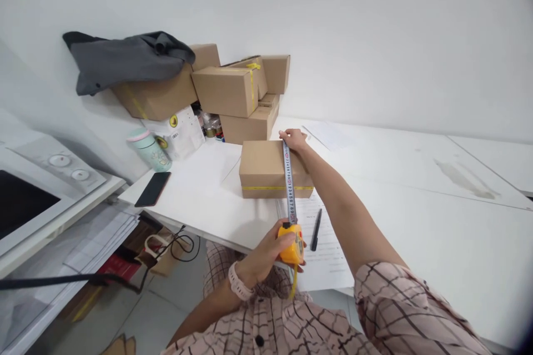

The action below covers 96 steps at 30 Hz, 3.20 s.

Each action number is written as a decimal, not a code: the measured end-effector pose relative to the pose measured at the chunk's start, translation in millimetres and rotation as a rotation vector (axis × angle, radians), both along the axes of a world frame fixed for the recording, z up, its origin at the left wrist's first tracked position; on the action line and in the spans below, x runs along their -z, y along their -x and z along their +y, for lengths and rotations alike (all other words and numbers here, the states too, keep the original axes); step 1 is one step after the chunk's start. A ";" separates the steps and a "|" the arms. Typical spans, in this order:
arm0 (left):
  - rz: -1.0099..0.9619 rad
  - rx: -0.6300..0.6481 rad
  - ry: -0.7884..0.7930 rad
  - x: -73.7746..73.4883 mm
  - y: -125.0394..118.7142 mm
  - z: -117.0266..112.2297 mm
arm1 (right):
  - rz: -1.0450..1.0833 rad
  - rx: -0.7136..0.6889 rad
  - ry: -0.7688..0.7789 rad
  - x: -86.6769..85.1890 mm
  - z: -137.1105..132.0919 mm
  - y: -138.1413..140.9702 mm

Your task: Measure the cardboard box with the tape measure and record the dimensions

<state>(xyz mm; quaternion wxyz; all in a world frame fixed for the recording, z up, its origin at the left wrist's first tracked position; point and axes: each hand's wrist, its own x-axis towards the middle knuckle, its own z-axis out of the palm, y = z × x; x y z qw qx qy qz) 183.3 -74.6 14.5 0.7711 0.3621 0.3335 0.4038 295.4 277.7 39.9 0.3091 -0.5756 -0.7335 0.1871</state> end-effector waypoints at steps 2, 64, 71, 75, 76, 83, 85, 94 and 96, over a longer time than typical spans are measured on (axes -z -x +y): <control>-0.038 0.009 0.021 -7.4 -1.5 -1.3 | 0.000 0.021 0.034 1.7 6.8 -0.9; 0.235 -0.112 -0.210 47.5 3.8 14.6 | -0.028 0.183 -0.083 -47.2 -56.7 -28.0; 0.213 -0.082 -0.146 62.0 0.6 -0.9 | -0.024 0.226 -0.088 -50.5 -59.6 -21.2; 0.216 -0.061 -0.179 65.8 -3.2 -4.3 | -0.054 0.246 -0.114 -48.3 -56.7 -19.4; 0.211 -0.056 -0.184 66.7 -4.1 -4.0 | -0.061 0.249 -0.116 -47.5 -55.7 -19.1; 0.215 -0.068 -0.165 77.6 -4.5 1.7 | -0.107 0.274 -0.163 -39.8 -49.0 -17.7; 0.225 -0.074 -0.156 80.0 -3.4 2.8 | -0.109 0.273 -0.174 -37.6 -47.5 -17.5; 0.233 -0.063 -0.196 78.8 0.9 4.1 | -0.108 0.258 -0.206 -31.2 -42.7 -19.3; 0.217 -0.100 -0.212 82.0 2.6 -0.9 | -0.114 0.246 -0.213 -31.6 -43.7 -20.2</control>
